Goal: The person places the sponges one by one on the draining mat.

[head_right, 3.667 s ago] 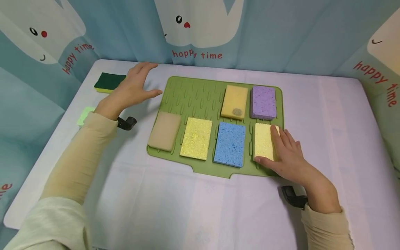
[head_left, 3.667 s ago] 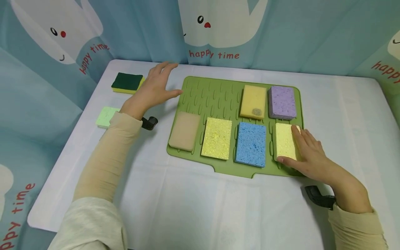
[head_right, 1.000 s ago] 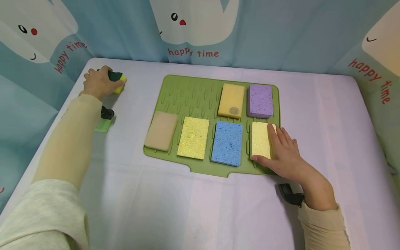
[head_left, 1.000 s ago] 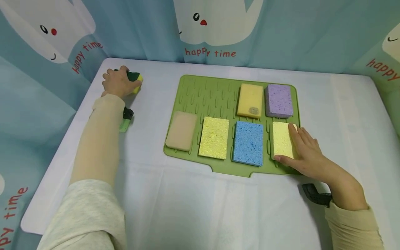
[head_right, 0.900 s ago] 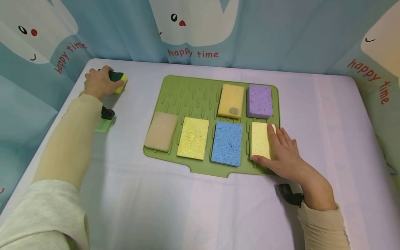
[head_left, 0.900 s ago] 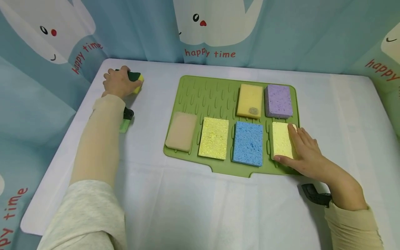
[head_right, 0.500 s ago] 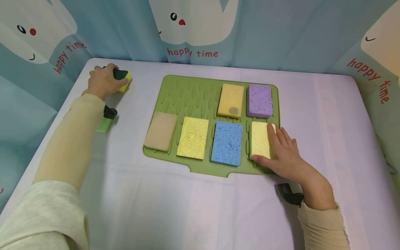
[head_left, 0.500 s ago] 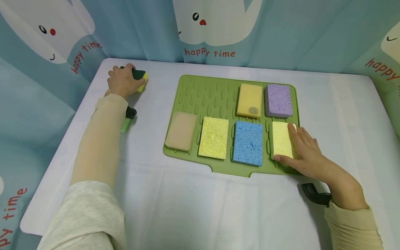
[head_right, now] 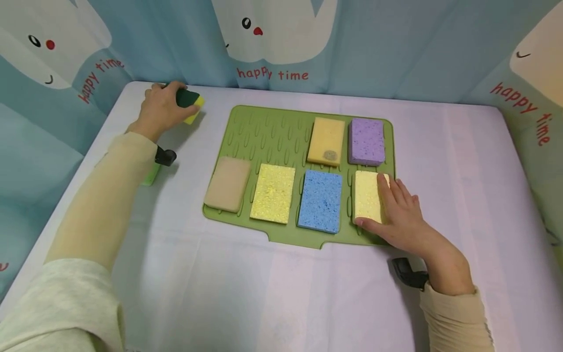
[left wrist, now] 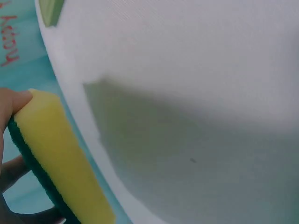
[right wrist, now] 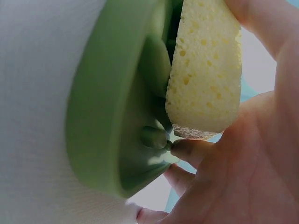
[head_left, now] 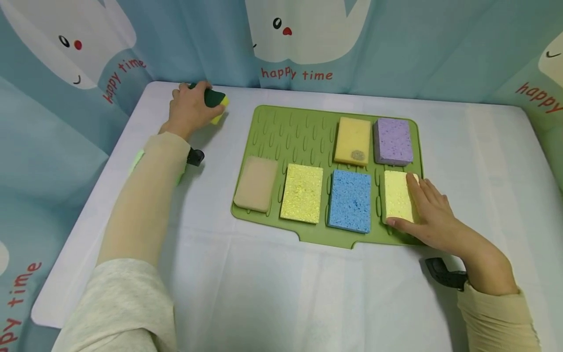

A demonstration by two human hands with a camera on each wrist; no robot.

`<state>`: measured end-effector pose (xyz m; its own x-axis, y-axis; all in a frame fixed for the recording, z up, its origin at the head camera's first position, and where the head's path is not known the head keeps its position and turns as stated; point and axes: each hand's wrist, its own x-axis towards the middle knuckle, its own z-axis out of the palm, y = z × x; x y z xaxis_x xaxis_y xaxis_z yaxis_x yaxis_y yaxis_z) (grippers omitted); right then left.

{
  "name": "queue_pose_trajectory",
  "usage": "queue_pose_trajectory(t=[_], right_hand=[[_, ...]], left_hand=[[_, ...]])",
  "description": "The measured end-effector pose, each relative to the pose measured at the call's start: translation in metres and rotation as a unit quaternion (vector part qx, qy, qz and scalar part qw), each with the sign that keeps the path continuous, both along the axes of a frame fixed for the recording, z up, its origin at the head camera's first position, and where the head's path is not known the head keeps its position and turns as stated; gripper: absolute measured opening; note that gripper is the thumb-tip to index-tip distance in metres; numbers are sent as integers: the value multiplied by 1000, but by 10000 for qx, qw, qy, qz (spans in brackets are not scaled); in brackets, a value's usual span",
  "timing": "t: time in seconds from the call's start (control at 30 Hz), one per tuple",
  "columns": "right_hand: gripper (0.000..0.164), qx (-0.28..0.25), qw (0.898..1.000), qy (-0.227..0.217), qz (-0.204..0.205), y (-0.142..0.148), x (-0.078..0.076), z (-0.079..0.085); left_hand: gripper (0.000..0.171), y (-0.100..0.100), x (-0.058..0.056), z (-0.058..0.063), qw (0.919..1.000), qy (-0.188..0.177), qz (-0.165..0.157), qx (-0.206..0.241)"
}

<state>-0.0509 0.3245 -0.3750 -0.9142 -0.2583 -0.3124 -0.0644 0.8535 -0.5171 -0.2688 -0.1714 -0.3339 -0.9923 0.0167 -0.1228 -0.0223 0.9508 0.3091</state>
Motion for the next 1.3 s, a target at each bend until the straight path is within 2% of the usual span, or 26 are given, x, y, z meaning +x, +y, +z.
queue_pose_trajectory(t=[0.57,0.8,1.07,1.3], right_hand=[[110,-1,10000,29,20,0,-1,0],[110,7,10000,61,33,0,-1,0],[109,-57,9999,90,27,0,0,0],[110,-33,10000,60,17,1,0,-1]], left_hand=[[66,43,12,18,9952,438,-798,346],[64,60,18,20,9903,554,-1226,359],[65,74,25,20,9843,478,-1637,457],[68,87,27,17,9731,558,-2216,282]])
